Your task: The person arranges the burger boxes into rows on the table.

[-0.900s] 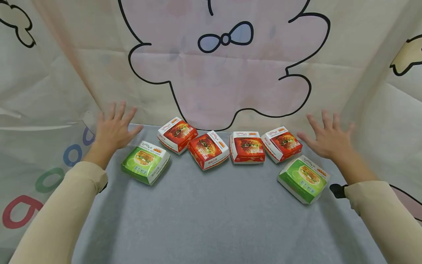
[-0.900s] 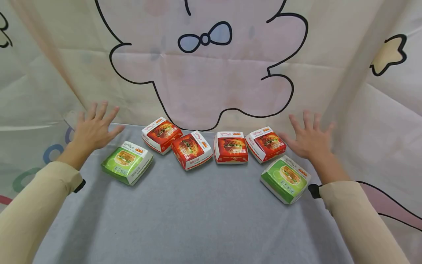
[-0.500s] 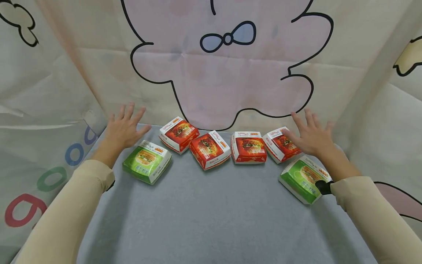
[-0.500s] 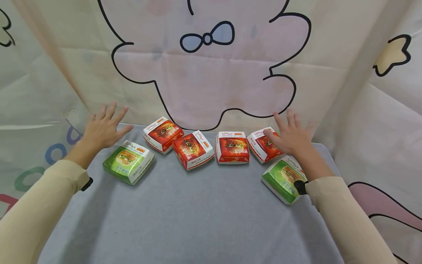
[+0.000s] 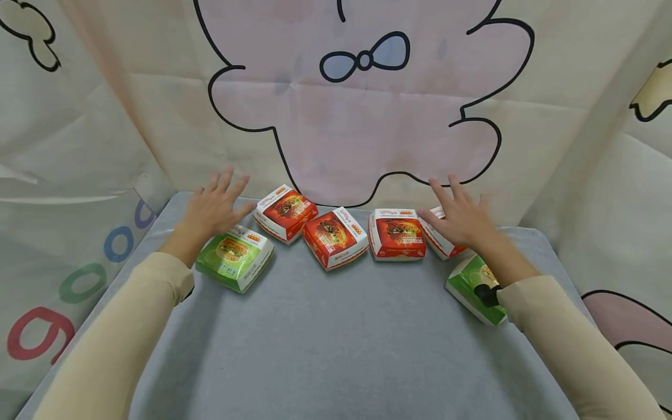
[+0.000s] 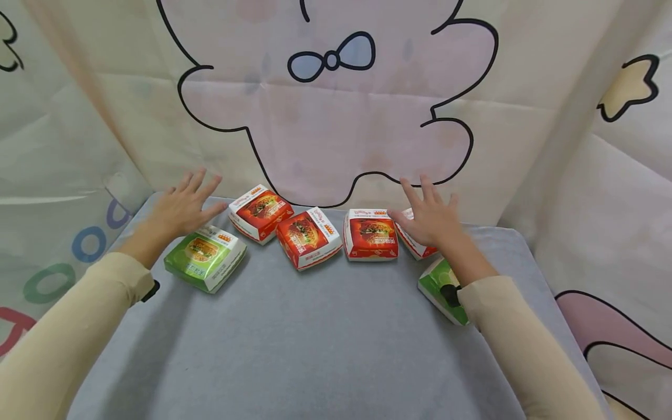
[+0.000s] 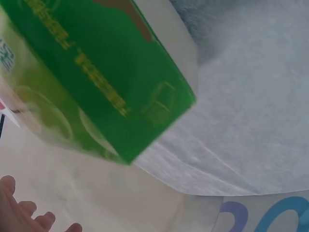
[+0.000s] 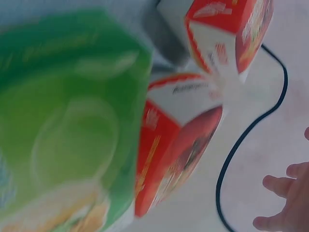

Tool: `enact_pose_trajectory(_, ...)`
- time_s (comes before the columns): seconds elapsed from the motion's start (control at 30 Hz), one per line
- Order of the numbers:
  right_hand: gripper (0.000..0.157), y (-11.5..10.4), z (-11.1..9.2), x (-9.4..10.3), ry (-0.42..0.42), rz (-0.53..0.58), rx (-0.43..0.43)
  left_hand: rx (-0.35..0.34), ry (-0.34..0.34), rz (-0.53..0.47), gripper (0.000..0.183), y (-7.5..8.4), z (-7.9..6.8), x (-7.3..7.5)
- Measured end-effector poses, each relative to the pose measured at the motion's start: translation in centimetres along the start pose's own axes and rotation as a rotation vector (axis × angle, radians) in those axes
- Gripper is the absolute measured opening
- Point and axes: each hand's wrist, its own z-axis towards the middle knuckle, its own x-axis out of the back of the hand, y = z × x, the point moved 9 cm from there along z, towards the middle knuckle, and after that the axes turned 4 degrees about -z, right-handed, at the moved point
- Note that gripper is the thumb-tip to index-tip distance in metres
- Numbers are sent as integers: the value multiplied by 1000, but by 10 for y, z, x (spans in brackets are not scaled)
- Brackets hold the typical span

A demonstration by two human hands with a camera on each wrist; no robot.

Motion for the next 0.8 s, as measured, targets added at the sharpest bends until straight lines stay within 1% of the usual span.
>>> enact_pose_trajectory(0.1, 77, -15, 4, -2, 2, 11, 29, -10, -39, -30, 74, 4, 1, -5)
enact_pose_trajectory(0.27, 79, -38, 12, -5, 28, 34, 77, -11, -109, -85, 74, 9, 5, -13)
enact_pose_trajectory(0.37, 80, -49, 16, -9, 25, 45, 90, -13, -139, -131, 73, 13, 6, -17)
enact_pose_trajectory(0.63, 78, -80, 25, -18, 9, 83, 114, -43, -161, -222, 69, 22, 6, -18)
enact_pose_trajectory(0.8, 77, -102, 29, -24, -8, 87, 144, -34, -183, -264, 69, 24, 7, -21)
